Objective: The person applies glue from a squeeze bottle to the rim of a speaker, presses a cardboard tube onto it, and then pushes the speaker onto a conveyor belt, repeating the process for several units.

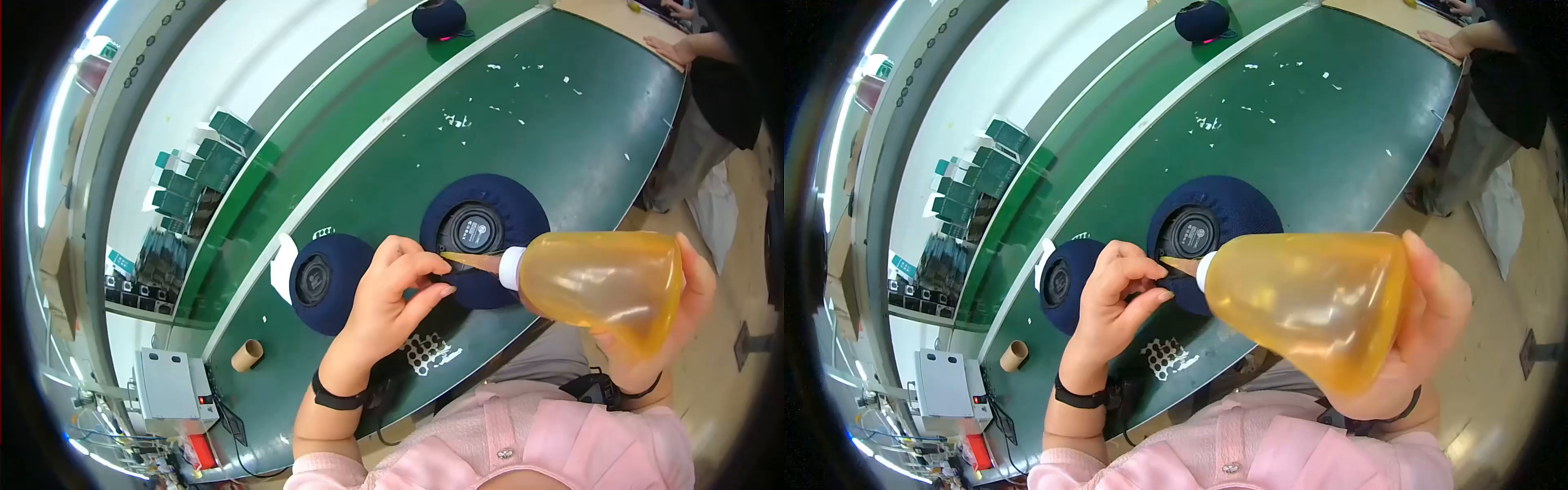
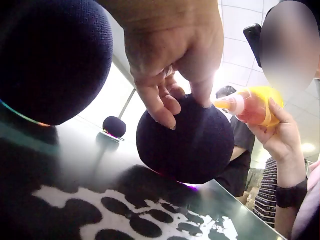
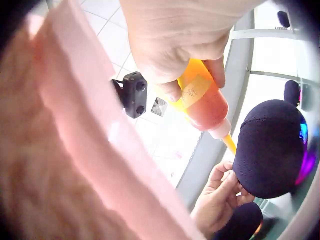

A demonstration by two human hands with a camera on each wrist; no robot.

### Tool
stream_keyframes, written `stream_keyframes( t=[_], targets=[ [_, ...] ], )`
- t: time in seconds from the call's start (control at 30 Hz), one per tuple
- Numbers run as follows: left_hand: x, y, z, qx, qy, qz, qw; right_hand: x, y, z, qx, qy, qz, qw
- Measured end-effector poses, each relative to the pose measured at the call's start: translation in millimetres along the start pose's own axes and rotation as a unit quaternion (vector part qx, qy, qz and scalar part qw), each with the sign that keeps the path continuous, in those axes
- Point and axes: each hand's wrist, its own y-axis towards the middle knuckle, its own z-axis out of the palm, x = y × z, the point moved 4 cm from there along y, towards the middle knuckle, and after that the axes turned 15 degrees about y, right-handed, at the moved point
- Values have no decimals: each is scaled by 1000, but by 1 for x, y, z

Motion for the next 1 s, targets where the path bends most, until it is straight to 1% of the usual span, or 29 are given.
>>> stream_keyframes(
  t=[0.07,0.2,0.27,0.5,0.57,0.6,0.63,0.7,0.73,0.77,0.83,0.87,0.9,0.97,1.0],
  targets=[
    [0,2,1,5,3,9,1000,-3,1,-3,-53,-28,43,997],
    [-6,3,-4,8,5,6,1000,2,18,-2,-20,-10,20,1000],
    [-6,5,-3,20,-5,0,1000,-1,22,-2,-92,23,14,995],
    [-14,10,-8,40,41,14,998,-15,28,6,-69,42,3,997],
    [-13,11,-13,-19,9,-7,1000,-12,28,6,-54,13,-6,998],
    [-9,13,-18,-35,-19,-57,998,-12,27,6,-51,12,-7,999],
    [-6,17,-22,-85,-52,-96,990,-11,27,6,-52,8,-5,999],
    [-12,31,-29,-122,36,-71,989,-10,24,7,-45,2,-3,999],
    [-25,39,-32,-125,117,-58,984,-9,22,7,-48,-5,-5,999],
    [-30,47,-35,-131,114,-61,983,-8,20,7,-51,-12,-7,999],
    [-44,62,-38,-123,226,15,966,-6,18,7,-45,-26,-8,999],
    [-44,69,-37,-95,213,16,972,-5,17,7,-47,-39,-8,998],
    [-43,76,-38,-101,210,14,972,-5,16,7,-41,-41,-11,998],
    [-39,90,-27,29,277,58,959,-5,15,7,-35,-40,-20,998],
    [-36,96,-23,50,266,82,959,-5,14,7,-29,-40,-23,999]
  ],
)
